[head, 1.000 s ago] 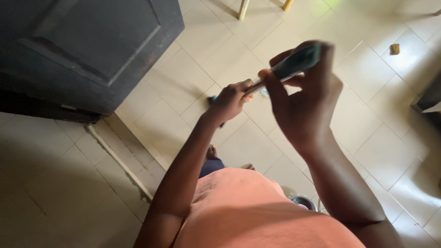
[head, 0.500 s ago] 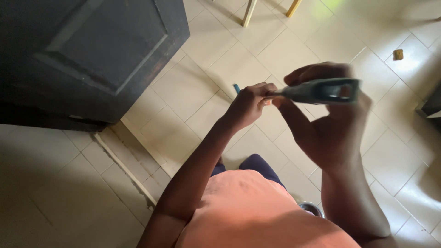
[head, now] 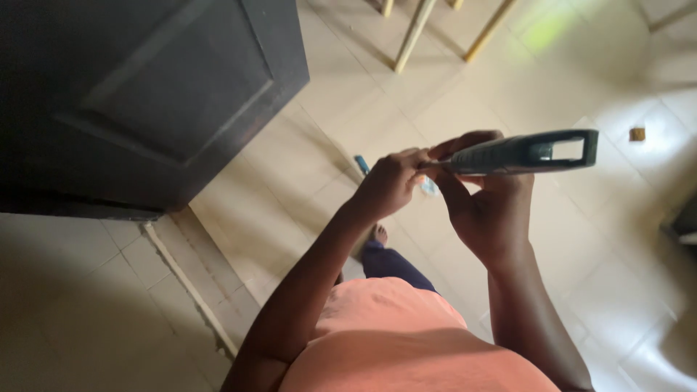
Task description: Mopping the floor with a stick mop.
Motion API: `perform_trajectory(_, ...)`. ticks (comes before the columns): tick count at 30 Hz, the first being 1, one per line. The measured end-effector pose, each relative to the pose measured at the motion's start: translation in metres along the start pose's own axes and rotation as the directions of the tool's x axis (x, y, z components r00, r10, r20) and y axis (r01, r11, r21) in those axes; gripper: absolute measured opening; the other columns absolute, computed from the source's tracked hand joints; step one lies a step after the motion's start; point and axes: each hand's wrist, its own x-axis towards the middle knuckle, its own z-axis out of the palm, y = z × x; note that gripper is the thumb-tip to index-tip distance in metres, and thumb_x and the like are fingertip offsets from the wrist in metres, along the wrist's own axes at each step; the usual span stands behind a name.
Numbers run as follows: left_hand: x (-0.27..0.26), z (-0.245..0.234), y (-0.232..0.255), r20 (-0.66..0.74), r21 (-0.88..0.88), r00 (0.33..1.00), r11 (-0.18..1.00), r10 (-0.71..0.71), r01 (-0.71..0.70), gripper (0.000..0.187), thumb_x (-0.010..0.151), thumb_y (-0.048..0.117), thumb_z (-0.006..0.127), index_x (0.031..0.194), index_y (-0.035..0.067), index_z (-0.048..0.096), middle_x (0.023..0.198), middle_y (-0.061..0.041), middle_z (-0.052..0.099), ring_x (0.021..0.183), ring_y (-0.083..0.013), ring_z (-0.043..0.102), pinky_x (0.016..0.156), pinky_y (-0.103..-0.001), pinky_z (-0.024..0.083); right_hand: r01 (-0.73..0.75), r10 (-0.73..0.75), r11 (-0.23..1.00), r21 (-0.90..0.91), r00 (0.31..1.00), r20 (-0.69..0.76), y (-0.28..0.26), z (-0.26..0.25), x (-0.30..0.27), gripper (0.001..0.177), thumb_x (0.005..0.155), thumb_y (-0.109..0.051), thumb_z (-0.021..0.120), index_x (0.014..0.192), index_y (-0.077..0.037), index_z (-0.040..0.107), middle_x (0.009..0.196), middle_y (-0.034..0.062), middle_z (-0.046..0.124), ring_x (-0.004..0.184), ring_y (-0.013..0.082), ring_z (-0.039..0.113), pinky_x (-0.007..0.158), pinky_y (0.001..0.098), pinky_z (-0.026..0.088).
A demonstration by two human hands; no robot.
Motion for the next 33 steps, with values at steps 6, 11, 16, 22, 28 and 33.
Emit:
perform_trajectory(6, 0.055, -0.007, -0.002, -0.017, 0.068, 0.998, 0.995, -0.068, 0.069, 0.032, 0.086, -0.001, 0.068, 0.118, 0.002, 0.065, 0.101, -0.021, 0.070, 0.095, -0.0417, 0.069, 0.077, -0.046, 0.054, -0.072, 0.067, 0.971, 0.226, 0.997, 0.032, 0.040, -0.009, 0.050, 0.016, 0.089, 0.007, 0.079, 0.102, 0.001, 0.070, 0.108, 0.0094, 0.068, 0.097, 0.0198, 0.075, 0.081, 0.0288, 0.064)
perform_trajectory(11, 0.090, -0.009, -0.005, -0.039, 0.088, 0.984, 0.981, -0.171, 0.174, 0.026, 0.091, 0.002, 0.069, 0.116, 0.002, 0.064, 0.100, -0.021, 0.071, 0.094, -0.0401, 0.070, 0.077, -0.046, 0.055, -0.012, -0.013, 0.972, 0.236, 0.995, 0.103, 0.072, -0.018, 0.088, 0.014, 0.091, 0.011, 0.075, 0.102, 0.002, 0.070, 0.105, 0.0105, 0.071, 0.093, 0.0209, 0.076, 0.078, 0.0283, 0.061)
perform_trajectory(16, 0.107, -0.007, -0.018, -0.110, 0.130, 0.980, 0.975, -0.167, 0.181, 0.041, 0.086, -0.001, 0.069, 0.126, 0.001, 0.059, 0.105, -0.020, 0.072, 0.095, -0.0387, 0.071, 0.079, -0.045, 0.057, -0.028, 0.001, 0.983, 0.181, 0.990, 0.144, 0.099, -0.016, 0.115, 0.017, 0.088, 0.009, 0.078, 0.100, 0.003, 0.068, 0.099, 0.0092, 0.072, 0.082, 0.0177, 0.073, 0.069, 0.0271, 0.055)
perform_trajectory(22, 0.124, -0.024, -0.030, -0.123, 0.170, 0.965, 0.953, -0.233, 0.252, 0.050, 0.082, 0.001, 0.071, 0.130, -0.001, 0.057, 0.106, -0.021, 0.071, 0.095, -0.0402, 0.070, 0.077, -0.046, 0.057, 0.032, -0.100, 0.942, 0.335, 0.977, 0.190, 0.120, -0.001, 0.145, 0.017, 0.090, 0.010, 0.076, 0.101, 0.000, 0.067, 0.103, 0.0085, 0.071, 0.091, 0.0166, 0.073, 0.075, 0.0267, 0.057)
perform_trajectory(28, 0.142, -0.059, -0.049, -0.106, 0.287, 0.960, 0.916, -0.260, 0.279, 0.031, 0.097, 0.007, 0.062, 0.128, 0.003, 0.061, 0.109, -0.019, 0.072, 0.097, -0.0395, 0.070, 0.079, -0.047, 0.056, -0.017, -0.059, 0.941, 0.338, 0.975, 0.215, 0.125, 0.025, 0.186, 0.017, 0.090, 0.010, 0.076, 0.100, 0.000, 0.067, 0.102, 0.0077, 0.071, 0.089, 0.0172, 0.074, 0.073, 0.0279, 0.058)
perform_trajectory(33, 0.170, -0.108, -0.064, -0.142, 0.298, 0.971, 0.927, -0.193, 0.228, 0.044, 0.085, -0.002, 0.063, 0.129, 0.003, 0.062, 0.119, -0.016, 0.070, 0.102, -0.0364, 0.069, 0.084, -0.045, 0.057, -0.051, -0.028, 0.938, 0.342, 0.975, 0.221, 0.126, 0.052, 0.237, 0.017, 0.093, 0.008, 0.074, 0.104, 0.001, 0.063, 0.102, 0.0073, 0.072, 0.094, 0.0175, 0.074, 0.078, 0.0303, 0.063)
